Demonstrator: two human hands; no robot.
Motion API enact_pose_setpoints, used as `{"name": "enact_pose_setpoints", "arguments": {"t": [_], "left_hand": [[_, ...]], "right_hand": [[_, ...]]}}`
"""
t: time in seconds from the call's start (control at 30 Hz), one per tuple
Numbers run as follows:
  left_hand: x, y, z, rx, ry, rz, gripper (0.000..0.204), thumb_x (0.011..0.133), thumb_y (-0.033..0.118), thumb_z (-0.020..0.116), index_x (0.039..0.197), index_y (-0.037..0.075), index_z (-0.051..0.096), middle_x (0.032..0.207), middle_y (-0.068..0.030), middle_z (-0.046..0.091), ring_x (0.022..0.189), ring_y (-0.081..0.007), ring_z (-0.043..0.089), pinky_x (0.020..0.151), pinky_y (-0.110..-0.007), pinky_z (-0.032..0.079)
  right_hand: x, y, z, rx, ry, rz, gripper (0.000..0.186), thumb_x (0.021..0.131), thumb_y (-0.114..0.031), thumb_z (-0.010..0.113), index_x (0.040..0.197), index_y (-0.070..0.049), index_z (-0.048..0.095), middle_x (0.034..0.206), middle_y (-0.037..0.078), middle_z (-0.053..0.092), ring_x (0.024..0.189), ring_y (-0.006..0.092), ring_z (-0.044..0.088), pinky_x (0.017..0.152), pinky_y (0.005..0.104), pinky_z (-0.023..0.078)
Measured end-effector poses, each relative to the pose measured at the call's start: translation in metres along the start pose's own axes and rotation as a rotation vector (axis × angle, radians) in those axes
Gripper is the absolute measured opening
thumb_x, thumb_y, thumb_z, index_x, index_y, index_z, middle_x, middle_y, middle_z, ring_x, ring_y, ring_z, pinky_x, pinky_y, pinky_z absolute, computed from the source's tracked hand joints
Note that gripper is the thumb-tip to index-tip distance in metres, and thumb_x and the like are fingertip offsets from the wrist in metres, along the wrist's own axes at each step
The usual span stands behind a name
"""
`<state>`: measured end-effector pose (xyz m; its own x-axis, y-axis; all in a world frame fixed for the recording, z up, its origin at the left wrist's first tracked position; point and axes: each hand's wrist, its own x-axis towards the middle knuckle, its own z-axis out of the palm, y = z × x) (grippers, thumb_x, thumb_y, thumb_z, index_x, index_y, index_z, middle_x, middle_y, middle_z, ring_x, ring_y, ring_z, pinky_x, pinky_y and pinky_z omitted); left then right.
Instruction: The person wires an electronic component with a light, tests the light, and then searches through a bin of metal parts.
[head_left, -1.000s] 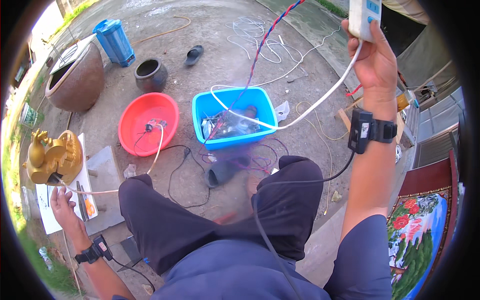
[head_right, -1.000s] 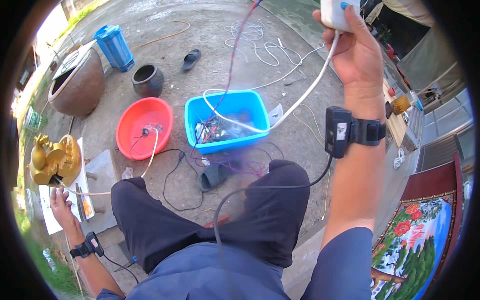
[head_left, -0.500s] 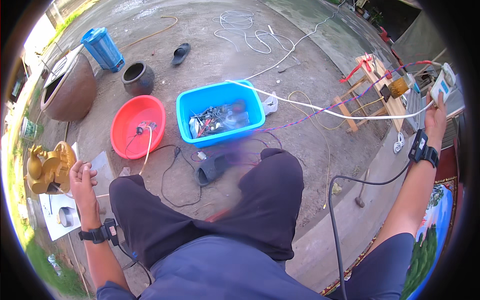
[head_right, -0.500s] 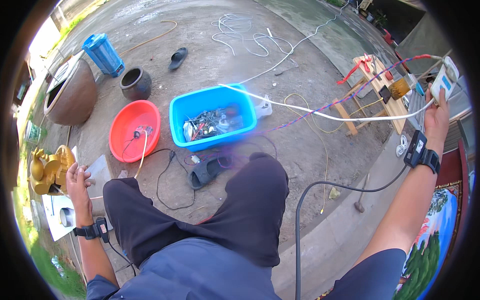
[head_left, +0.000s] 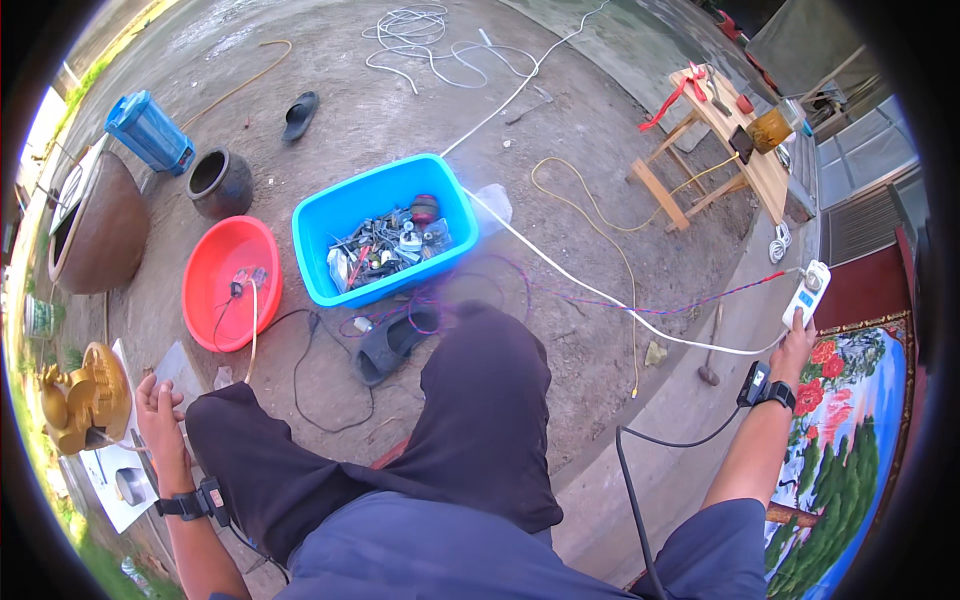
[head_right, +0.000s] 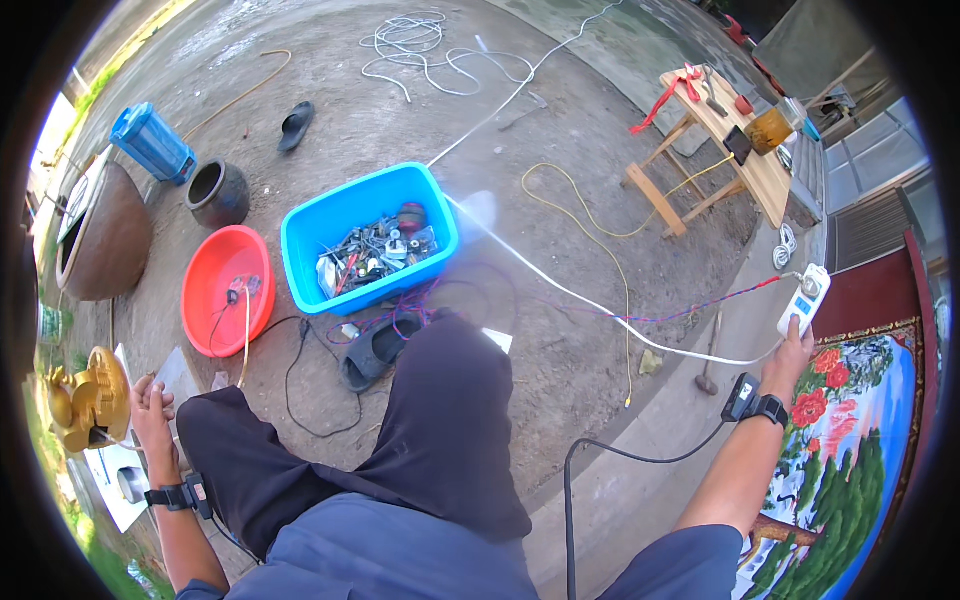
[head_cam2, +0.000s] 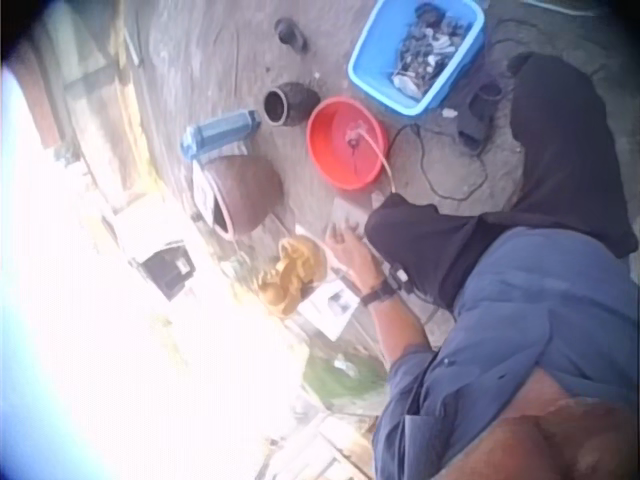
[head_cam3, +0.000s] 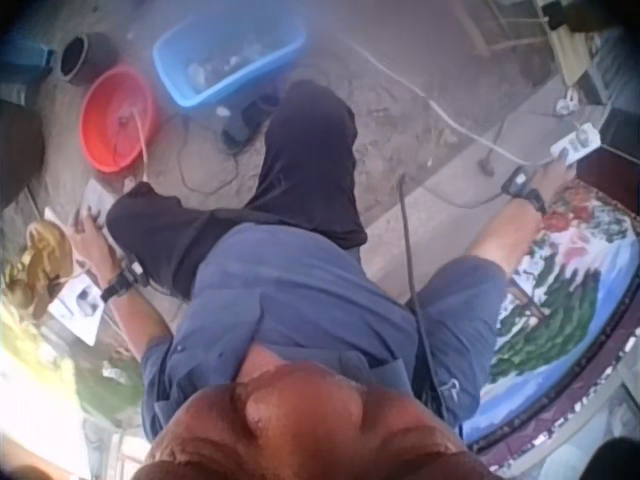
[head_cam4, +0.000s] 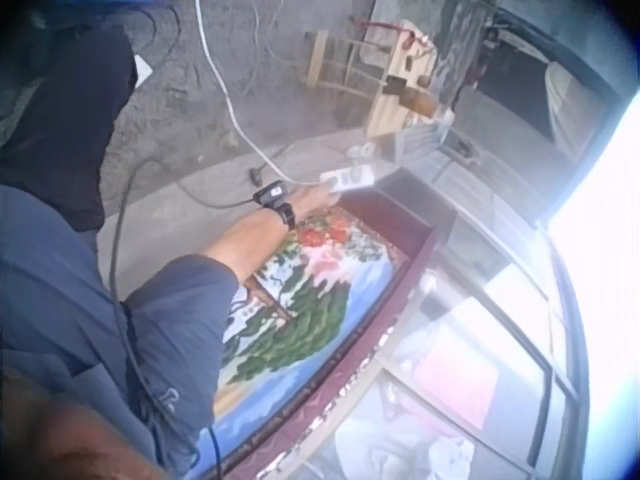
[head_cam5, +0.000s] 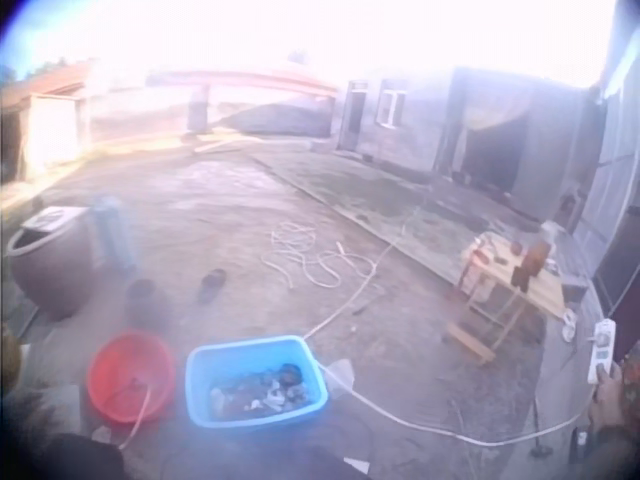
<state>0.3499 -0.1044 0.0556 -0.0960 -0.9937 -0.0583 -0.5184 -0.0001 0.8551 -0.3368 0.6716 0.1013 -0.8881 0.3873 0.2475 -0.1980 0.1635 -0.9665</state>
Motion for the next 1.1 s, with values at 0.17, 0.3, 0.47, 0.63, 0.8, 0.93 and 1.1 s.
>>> {"name": "enact_pose_setpoints", "arguments": {"t": [0.17, 0.3, 0.47, 0.63, 0.8, 0.93, 1.1], "left_hand": [[0.001, 0.006, 0.012, 0.032, -0.008, 0.026, 0.043, 0.102, 0.018, 0.064, 0.139, -0.001, 0.052, 0.106, -0.0056, 0.067, 0.083, -0.0081, 0.064, 0.061, -0.019, 0.048], [0.010, 0.003, 0.019, 0.024, -0.054, 0.052, 0.042, 0.102, 0.017, 0.063, 0.139, -0.001, 0.052, 0.108, -0.0064, 0.067, 0.084, -0.0080, 0.064, 0.060, -0.019, 0.047], [0.013, -0.006, 0.017, 0.059, -0.057, 0.040, 0.042, 0.103, 0.017, 0.062, 0.139, -0.001, 0.051, 0.107, -0.0068, 0.067, 0.083, -0.0083, 0.064, 0.059, -0.018, 0.046], [0.013, -0.020, 0.024, 0.100, -0.080, 0.048, 0.043, 0.103, 0.018, 0.062, 0.139, -0.001, 0.052, 0.104, -0.0059, 0.067, 0.080, -0.0080, 0.063, 0.059, -0.018, 0.046], [0.016, -0.023, 0.004, 0.136, -0.059, 0.051, 0.042, 0.102, 0.020, 0.063, 0.138, 0.000, 0.055, 0.106, -0.0044, 0.066, 0.078, -0.0067, 0.061, 0.059, -0.018, 0.046], [0.011, -0.021, 0.002, 0.166, -0.058, 0.029, 0.042, 0.103, 0.019, 0.063, 0.139, 0.000, 0.055, 0.106, -0.0034, 0.066, 0.079, -0.0059, 0.061, 0.061, -0.017, 0.045], [-0.001, -0.028, -0.019, 0.202, -0.012, 0.032, 0.040, 0.103, 0.017, 0.063, 0.138, -0.001, 0.055, 0.106, -0.0029, 0.066, 0.081, -0.0059, 0.062, 0.062, -0.017, 0.045]], "right_hand": [[-0.008, -0.002, -0.013, -0.069, 0.038, -0.006, 0.051, 0.100, -0.017, 0.069, 0.144, 0.002, 0.050, 0.129, 0.013, 0.065, 0.112, 0.0227, 0.066, 0.096, 0.0378, 0.053], [0.010, -0.018, -0.030, -0.163, 0.085, -0.133, 0.049, 0.101, -0.015, 0.067, 0.143, 0.004, 0.051, 0.131, 0.014, 0.063, 0.115, 0.0219, 0.063, 0.098, 0.0371, 0.050], [0.020, -0.017, -0.044, -0.279, 0.097, -0.205, 0.047, 0.101, -0.015, 0.068, 0.141, 0.005, 0.053, 0.130, 0.013, 0.064, 0.113, 0.0198, 0.064, 0.098, 0.0348, 0.050], [-0.007, 0.050, -0.050, -0.562, -0.045, -0.123, 0.047, 0.095, -0.011, 0.074, 0.135, 0.006, 0.058, 0.119, 0.014, 0.070, 0.105, 0.0206, 0.067, 0.093, 0.0344, 0.052], [-0.084, 0.123, 0.000, -0.568, -0.205, 0.272, 0.051, 0.087, -0.013, 0.082, 0.130, 0.007, 0.063, 0.113, 0.015, 0.073, 0.099, 0.0205, 0.069, 0.088, 0.0343, 0.054], [-0.139, 0.176, 0.010, -0.731, -0.363, 0.359, 0.047, 0.083, -0.018, 0.084, 0.122, 0.004, 0.070, 0.109, 0.014, 0.076, 0.096, 0.0209, 0.072, 0.086, 0.0358, 0.055], [-0.200, 0.206, 0.032, -0.929, -0.550, 0.537, 0.045, 0.081, -0.024, 0.085, 0.120, -0.007, 0.075, 0.109, 0.013, 0.078, 0.098, 0.0236, 0.074, 0.089, 0.0365, 0.055]]}}
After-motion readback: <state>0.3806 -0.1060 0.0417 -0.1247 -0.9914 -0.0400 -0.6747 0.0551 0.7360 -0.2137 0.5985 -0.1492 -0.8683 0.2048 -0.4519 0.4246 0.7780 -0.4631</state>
